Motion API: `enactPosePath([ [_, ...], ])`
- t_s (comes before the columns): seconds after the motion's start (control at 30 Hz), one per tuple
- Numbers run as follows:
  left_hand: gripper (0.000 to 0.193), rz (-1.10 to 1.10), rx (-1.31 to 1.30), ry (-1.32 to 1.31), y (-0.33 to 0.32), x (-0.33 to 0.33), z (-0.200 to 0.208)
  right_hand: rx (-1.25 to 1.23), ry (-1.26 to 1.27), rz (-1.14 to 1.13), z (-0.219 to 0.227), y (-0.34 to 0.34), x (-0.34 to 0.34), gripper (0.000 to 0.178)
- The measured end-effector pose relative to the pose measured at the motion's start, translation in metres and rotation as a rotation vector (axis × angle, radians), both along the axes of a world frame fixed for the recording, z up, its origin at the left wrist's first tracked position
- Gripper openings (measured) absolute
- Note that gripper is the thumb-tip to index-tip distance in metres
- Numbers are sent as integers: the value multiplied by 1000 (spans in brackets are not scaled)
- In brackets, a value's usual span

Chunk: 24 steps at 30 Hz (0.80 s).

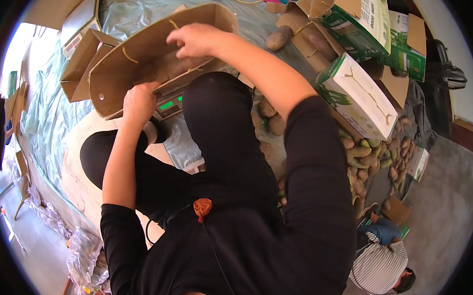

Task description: Pack harvested vegetables into paper bags, weigh them on a digital scale, and organize them into boxes.

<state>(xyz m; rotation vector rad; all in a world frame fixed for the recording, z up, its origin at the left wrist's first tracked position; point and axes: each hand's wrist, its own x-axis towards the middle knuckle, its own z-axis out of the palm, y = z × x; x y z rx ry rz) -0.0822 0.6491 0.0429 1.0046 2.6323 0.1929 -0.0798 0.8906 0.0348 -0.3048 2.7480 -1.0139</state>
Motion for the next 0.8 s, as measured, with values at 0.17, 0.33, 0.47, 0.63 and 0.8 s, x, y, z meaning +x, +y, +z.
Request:
enactPosePath([
  [0.17,30,5,-5,36,-5,5,0,-507,295,-556,33,49,80,34],
  [0.33,28,13,-81,11,5,9,9,-340,219,-1146,-94,118,200,32],
  [0.47,26,12,-33,34,6,9,5,-346,-206,-1694,-217,112,312,54],
  [0.63,24,0,2,1,16,10,-2,-494,-562,-2023,-286,78,398,99],
  [0.8,23,29,-36,24,-1,10,5,-850,-663,-2150,-244,26,339,102],
])
